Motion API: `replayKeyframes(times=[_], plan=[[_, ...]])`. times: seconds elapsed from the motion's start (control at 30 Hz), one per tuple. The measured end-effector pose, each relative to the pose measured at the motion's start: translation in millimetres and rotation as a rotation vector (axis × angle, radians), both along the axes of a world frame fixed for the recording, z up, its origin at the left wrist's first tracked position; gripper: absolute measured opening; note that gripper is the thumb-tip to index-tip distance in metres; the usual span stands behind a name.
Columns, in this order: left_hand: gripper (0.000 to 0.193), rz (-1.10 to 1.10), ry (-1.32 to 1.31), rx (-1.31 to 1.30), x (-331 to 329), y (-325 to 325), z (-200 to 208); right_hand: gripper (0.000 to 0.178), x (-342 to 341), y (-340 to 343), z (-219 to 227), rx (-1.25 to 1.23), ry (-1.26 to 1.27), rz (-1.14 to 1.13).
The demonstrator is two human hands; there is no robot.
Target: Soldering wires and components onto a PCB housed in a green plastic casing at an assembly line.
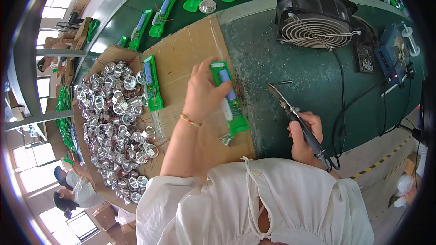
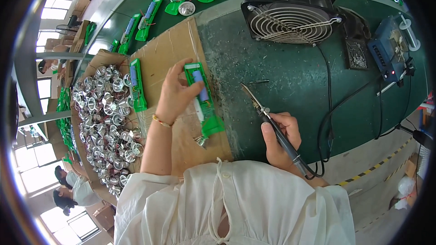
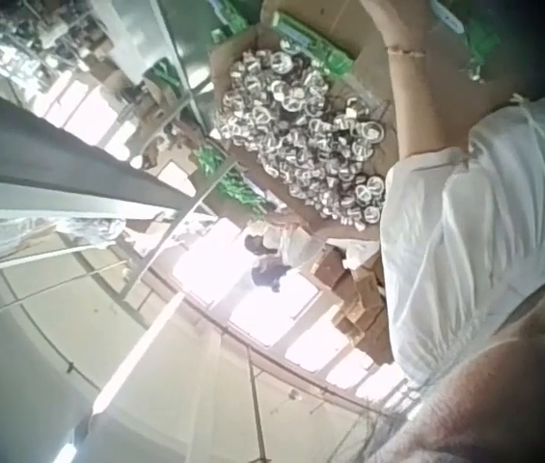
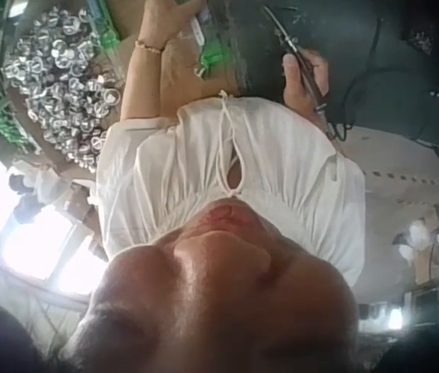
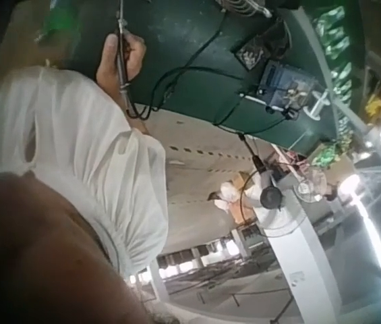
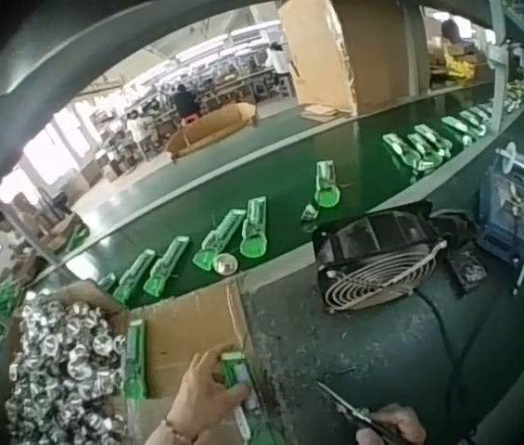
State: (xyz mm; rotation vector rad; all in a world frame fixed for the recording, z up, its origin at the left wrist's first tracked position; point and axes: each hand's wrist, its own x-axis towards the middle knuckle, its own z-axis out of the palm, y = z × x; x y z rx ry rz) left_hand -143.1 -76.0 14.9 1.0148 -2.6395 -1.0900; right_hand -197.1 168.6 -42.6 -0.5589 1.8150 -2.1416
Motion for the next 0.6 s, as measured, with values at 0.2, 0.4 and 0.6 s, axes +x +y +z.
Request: replayKeyframes(times=[0.2, 0.4, 0.6], plan=[[0.056, 0.006, 0.155, 0.513, -1.7, -9.6, -1.3, 0.019, -5.7, 0.9, 5.0, 0.010, -0.068, 0.025], [0.058, -0.293, 0.144, 0.503, -96.8, -49.0, 26.5, 0.018, 4.5, -2.2, 8.8, 0.007, -0.014, 0.010], [0.064, -0.331, 0.112, 0.225, -245.3, -97.3, 25.3, 0.020, 9.8, -3.1, -6.2, 0.072, 0.201, -0.071]])
